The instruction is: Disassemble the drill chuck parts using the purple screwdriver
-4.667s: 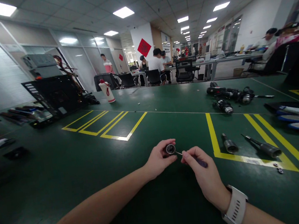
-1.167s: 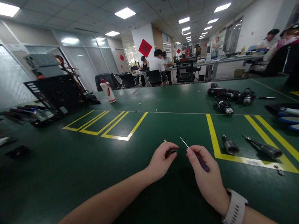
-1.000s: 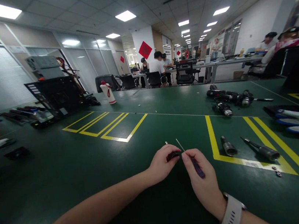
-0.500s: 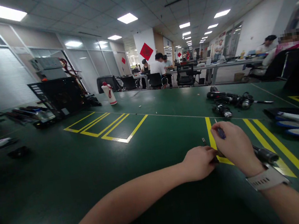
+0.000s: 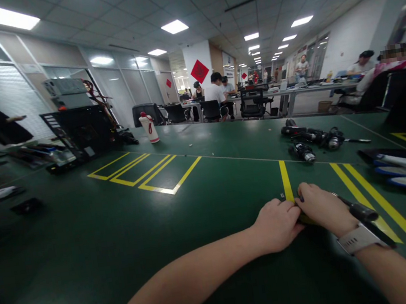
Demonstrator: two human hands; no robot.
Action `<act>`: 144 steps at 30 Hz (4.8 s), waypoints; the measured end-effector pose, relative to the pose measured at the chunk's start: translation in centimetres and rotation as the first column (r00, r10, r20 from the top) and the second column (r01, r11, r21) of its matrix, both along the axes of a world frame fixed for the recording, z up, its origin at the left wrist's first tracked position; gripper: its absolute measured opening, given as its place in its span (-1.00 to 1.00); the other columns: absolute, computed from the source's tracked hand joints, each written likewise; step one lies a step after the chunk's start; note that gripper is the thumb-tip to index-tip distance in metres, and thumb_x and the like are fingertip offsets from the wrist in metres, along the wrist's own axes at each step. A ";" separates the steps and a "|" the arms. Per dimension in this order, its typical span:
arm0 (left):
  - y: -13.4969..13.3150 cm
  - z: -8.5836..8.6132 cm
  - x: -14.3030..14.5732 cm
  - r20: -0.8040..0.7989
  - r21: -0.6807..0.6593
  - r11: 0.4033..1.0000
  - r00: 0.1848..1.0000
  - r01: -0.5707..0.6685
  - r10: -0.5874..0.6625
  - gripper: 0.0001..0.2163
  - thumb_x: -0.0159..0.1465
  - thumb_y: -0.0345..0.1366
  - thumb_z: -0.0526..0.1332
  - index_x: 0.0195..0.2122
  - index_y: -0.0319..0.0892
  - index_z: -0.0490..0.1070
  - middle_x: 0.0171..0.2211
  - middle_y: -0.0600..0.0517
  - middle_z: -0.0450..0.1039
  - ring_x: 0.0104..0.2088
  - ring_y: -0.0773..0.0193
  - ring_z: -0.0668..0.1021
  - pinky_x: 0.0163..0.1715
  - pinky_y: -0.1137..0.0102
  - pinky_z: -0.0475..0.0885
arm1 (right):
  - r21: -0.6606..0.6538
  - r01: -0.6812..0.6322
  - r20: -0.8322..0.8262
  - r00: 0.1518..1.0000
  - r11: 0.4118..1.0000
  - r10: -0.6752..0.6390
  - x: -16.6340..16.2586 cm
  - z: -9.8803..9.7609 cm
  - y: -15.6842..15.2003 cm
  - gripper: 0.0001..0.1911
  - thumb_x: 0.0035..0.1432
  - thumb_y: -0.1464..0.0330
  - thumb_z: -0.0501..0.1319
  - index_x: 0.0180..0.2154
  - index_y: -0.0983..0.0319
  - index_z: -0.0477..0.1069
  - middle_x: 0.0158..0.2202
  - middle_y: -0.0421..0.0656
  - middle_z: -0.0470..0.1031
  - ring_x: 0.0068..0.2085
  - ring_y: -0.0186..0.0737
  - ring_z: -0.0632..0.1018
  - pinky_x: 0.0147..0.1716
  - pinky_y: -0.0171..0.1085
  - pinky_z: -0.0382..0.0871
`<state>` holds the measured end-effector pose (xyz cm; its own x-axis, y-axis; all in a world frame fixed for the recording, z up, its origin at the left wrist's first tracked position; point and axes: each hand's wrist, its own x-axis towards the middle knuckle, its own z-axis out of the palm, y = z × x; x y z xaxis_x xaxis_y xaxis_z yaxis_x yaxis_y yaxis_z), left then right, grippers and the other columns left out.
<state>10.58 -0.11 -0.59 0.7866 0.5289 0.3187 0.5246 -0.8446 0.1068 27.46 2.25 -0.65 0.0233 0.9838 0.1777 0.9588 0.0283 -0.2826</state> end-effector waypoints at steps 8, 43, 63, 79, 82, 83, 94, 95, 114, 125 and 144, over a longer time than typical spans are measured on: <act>-0.2 0.1 0.1 0.046 -0.062 0.998 0.998 -0.033 0.036 -0.69 0.31 -0.17 0.02 -0.04 -0.28 0.25 -0.08 -0.14 0.40 -0.15 0.11 0.46 -0.23 0.24 0.42 | -0.009 0.099 -0.177 0.979 0.995 -0.099 0.6 1.0 0.6 -0.88 -0.12 0.35 0.18 -0.61 0.14 0.26 -0.59 -0.08 0.44 -0.50 0.01 0.49 -0.57 -0.17 0.22; -5.4 0.6 -14.9 0.516 -0.686 0.707 0.799 0.170 0.308 -0.64 0.06 -0.53 0.29 -0.11 -0.13 0.47 0.13 -0.09 0.28 0.09 0.09 0.41 0.07 0.15 0.34 | 0.025 -0.419 -0.811 0.523 0.908 0.264 -14.0 0.2 -8.7 -0.87 0.03 0.38 0.18 -0.31 0.15 0.29 -0.27 -0.21 0.43 -0.22 -0.14 0.47 -0.23 -0.17 0.33; -6.6 2.6 -15.1 0.172 -0.386 0.921 0.976 -0.055 0.131 -0.73 0.27 -0.42 0.07 -0.01 -0.18 0.33 0.02 -0.08 0.26 -0.12 0.19 0.45 -0.15 0.34 0.42 | 0.051 -0.130 -0.946 0.313 0.990 0.090 -11.7 0.5 -7.3 -0.70 0.07 0.28 0.23 -0.11 0.13 0.36 0.05 -0.09 0.40 0.02 -0.02 0.45 0.03 0.04 0.27; -3.1 0.0 -15.4 0.573 -0.816 0.494 0.320 0.299 0.754 -0.85 0.06 -0.50 0.31 -0.32 -0.29 0.43 0.01 -0.11 0.32 -0.13 0.21 0.51 -0.03 0.19 0.41 | 0.093 -0.209 -0.977 0.170 0.974 0.130 -11.9 2.0 -7.9 -0.68 0.05 0.17 0.27 -0.15 0.14 0.43 -0.17 -0.11 0.56 -0.13 -0.10 0.52 -0.07 -0.07 0.31; -3.0 0.2 -15.4 0.552 -0.817 0.464 0.234 0.343 0.800 -0.84 0.09 -0.51 0.30 -0.28 -0.28 0.43 -0.05 -0.11 0.42 -0.15 0.23 0.53 -0.02 0.18 0.41 | 0.025 -0.269 -0.967 0.238 0.963 0.092 -12.2 1.9 -8.1 -0.67 0.08 0.06 0.20 -0.38 0.20 0.48 -0.48 -0.16 0.55 -0.30 -0.12 0.53 -0.11 -0.07 0.30; -2.9 0.2 -15.4 0.549 -0.812 0.459 0.207 0.359 0.810 -0.82 0.10 -0.52 0.29 -0.25 -0.27 0.43 -0.08 -0.10 0.45 -0.16 0.22 0.54 -0.02 0.17 0.41 | 0.007 -0.276 -0.961 0.265 0.961 0.083 -12.3 1.8 -8.2 -0.64 0.09 0.04 0.17 -0.44 0.20 0.47 -0.55 -0.18 0.51 -0.35 -0.13 0.52 -0.13 -0.07 0.29; -2.9 0.3 -15.8 0.524 -0.820 0.394 0.266 0.416 0.809 -0.76 0.16 -0.49 0.26 -0.13 -0.24 0.47 -0.16 -0.08 0.53 -0.11 0.19 0.55 0.02 0.18 0.40 | -0.060 -0.308 -0.898 0.432 0.949 0.084 -12.9 0.2 -8.2 -0.59 0.17 0.02 0.07 -0.46 0.18 0.43 -0.55 -0.21 0.47 -0.34 -0.13 0.49 -0.22 -0.13 0.29; -2.9 0.3 -15.8 0.521 -0.822 0.393 0.264 0.413 0.812 -0.76 0.15 -0.49 0.26 -0.13 -0.24 0.47 -0.16 -0.08 0.53 -0.12 0.19 0.55 0.01 0.17 0.41 | -0.062 -0.312 -0.889 0.449 0.948 0.090 -12.9 0.2 -8.2 -0.58 0.17 0.01 0.06 -0.47 0.18 0.43 -0.55 -0.21 0.48 -0.34 -0.13 0.49 -0.23 -0.13 0.29; -2.8 -0.2 -15.5 0.556 -0.809 0.450 0.243 0.377 0.795 -0.74 0.01 -0.60 0.32 -0.28 -0.23 0.46 -0.20 -0.02 0.53 -0.20 0.26 0.56 -0.05 0.24 0.43 | 0.288 -0.514 -0.530 0.617 0.808 0.581 -13.3 0.9 -9.8 -0.80 0.24 0.28 0.04 -0.34 0.12 0.42 -0.35 -0.13 0.51 -0.23 -0.10 0.50 -0.19 -0.10 0.35; -3.1 -0.2 -15.4 0.581 -0.805 0.481 0.295 0.347 0.758 -0.76 0.00 -0.55 0.33 -0.30 -0.24 0.43 -0.20 -0.03 0.50 -0.20 0.24 0.55 -0.06 0.22 0.42 | 0.296 -0.572 -0.397 0.655 0.765 0.643 -13.4 0.4 -9.7 -0.83 0.22 0.36 0.09 -0.18 0.08 0.42 -0.20 -0.11 0.53 -0.11 -0.07 0.50 -0.10 -0.04 0.35; -3.0 -1.1 -14.8 0.613 -0.787 0.544 0.267 0.291 0.744 -0.84 0.01 -0.54 0.28 -0.39 -0.27 0.37 -0.33 0.01 0.50 -0.36 0.31 0.56 -0.33 0.40 0.47 | 0.394 -0.645 -0.157 0.654 0.654 0.740 -14.0 0.9 -10.2 -0.84 0.20 0.45 0.11 -0.18 0.19 0.39 -0.26 -0.10 0.53 -0.21 -0.15 0.53 -0.20 -0.12 0.42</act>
